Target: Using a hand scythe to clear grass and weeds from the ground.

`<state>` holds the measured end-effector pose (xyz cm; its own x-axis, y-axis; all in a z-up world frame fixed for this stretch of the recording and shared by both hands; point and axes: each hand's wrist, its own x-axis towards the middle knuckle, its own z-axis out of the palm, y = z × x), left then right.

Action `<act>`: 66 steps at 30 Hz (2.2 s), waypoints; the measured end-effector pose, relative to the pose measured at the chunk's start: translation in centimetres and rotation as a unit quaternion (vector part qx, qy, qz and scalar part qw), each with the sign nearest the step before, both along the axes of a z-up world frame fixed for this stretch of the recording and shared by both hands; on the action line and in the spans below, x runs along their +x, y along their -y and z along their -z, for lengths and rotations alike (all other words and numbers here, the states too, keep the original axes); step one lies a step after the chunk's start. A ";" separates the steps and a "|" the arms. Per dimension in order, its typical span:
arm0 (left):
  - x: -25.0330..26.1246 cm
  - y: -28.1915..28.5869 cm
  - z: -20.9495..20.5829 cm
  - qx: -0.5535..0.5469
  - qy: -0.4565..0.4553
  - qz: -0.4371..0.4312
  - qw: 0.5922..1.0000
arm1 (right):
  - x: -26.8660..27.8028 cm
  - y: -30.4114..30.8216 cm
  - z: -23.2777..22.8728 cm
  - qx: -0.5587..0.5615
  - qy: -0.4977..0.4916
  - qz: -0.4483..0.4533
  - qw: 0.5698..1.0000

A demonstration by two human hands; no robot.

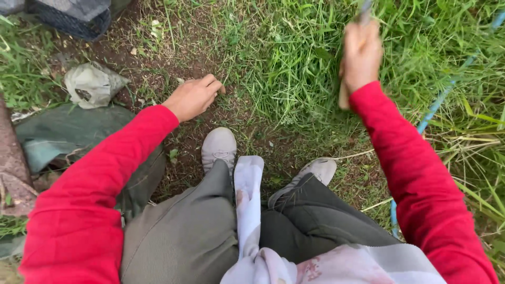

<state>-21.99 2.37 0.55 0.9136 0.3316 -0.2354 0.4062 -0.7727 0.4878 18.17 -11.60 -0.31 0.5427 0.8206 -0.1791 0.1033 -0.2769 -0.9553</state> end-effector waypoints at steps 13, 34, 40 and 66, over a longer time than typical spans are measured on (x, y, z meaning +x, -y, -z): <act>-0.2 0.1 2.6 -0.015 0.006 0.018 1.000 | -0.2 -2.1 -4.2 0.022 -0.071 -0.003 0.997; -0.6 0.4 1.8 -0.023 0.028 0.014 0.999 | -2.5 -3.1 -3.2 -0.207 -0.070 -0.105 0.970; -1.1 0.0 2.3 -0.030 0.009 0.010 0.999 | -1.9 -2.6 -7.0 -0.017 -0.093 -0.111 0.989; -1.3 0.2 2.3 -0.040 0.014 0.040 0.998 | -0.9 -2.4 -6.7 -0.193 0.027 -0.128 0.972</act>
<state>-23.26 2.19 -1.73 0.9429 0.2391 -0.2320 0.3305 -0.7600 0.5596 17.30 -9.15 6.40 0.3463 0.8075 -0.4774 0.2639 -0.5723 -0.7765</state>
